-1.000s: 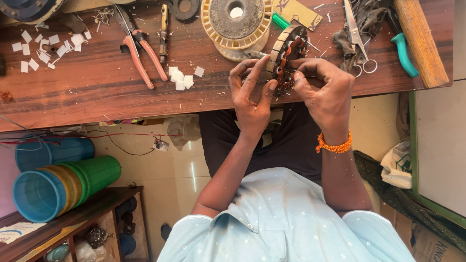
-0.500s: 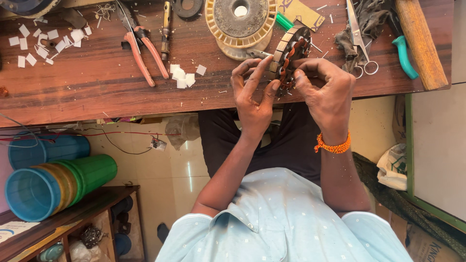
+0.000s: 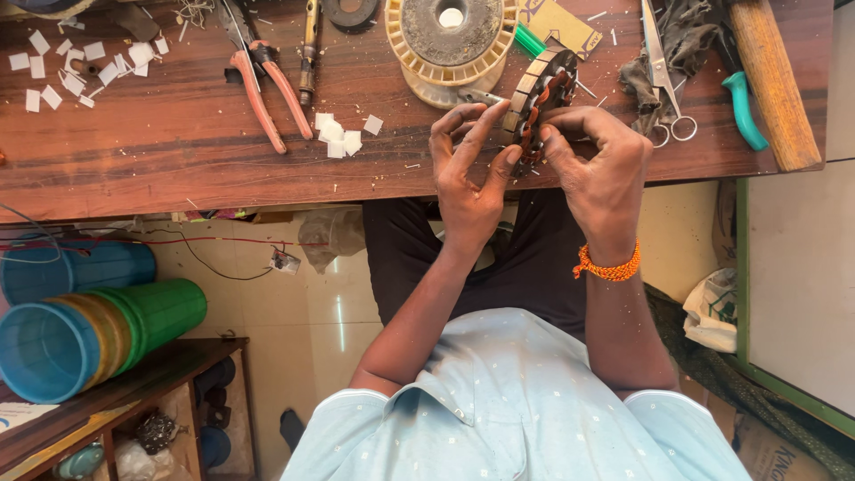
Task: The person works on an electric motor stator at a workbench, inserting small white insulation strips into the slots between the copper windings and trimming excess wire ends with scissors. They rotate the stator to reach different slots, then hold it up and continue fitting material around the windings by hand.
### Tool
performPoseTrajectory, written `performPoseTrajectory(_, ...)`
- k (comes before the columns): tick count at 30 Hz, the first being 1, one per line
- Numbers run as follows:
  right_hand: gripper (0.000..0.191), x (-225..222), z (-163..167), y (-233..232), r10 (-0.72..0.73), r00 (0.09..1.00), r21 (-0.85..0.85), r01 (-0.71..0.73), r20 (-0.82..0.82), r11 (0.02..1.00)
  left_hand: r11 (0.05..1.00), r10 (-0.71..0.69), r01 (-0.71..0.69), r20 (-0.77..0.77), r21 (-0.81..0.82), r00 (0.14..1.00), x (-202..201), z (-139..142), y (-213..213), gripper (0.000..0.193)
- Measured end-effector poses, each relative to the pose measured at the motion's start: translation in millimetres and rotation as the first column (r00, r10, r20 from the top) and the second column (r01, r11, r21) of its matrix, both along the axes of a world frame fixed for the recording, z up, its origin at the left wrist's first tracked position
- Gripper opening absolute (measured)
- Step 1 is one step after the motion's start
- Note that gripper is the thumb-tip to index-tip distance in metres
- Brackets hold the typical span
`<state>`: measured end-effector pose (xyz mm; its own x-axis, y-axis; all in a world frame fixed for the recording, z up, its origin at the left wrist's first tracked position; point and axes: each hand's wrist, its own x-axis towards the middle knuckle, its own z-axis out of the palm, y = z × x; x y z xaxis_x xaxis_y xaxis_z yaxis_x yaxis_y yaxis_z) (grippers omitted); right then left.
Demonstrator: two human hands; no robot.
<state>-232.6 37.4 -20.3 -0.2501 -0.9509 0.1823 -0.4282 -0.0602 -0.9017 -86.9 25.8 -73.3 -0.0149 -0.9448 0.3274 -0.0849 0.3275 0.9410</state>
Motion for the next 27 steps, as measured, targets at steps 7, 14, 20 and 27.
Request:
performPoseTrajectory(7, 0.011, -1.7, -14.2, 1.6, -0.065, 0.997, 0.030, 0.064, 0.037, 0.998, 0.998, -0.011, 0.009, 0.030, 0.057, 0.999, 1.0, 5.6, -1.1, 0.050)
performPoseTrajectory(14, 0.025, -19.1, -23.6, 2.0, 0.083, 0.930, -0.005, -0.087, 0.358, 0.996, 0.994, 0.030, -0.012, 0.168, -0.106, 0.985, 1.2, 10.3, 1.5, 0.049)
performPoseTrajectory(20, 0.031, -23.0, -29.7, 6.3, 0.135, 0.901, -0.035, -0.132, 0.412, 0.991, 0.963, 0.025, 0.060, 0.310, -0.263, 0.950, -0.8, 8.0, -13.6, 0.036)
performPoseTrajectory(27, 0.026, -18.9, -39.4, 12.4, 0.113, 0.898, -0.029, -0.112, 0.425, 0.993, 0.938, 0.000, 0.112, 0.322, -0.327, 0.947, 5.5, 2.2, -20.7, 0.031)
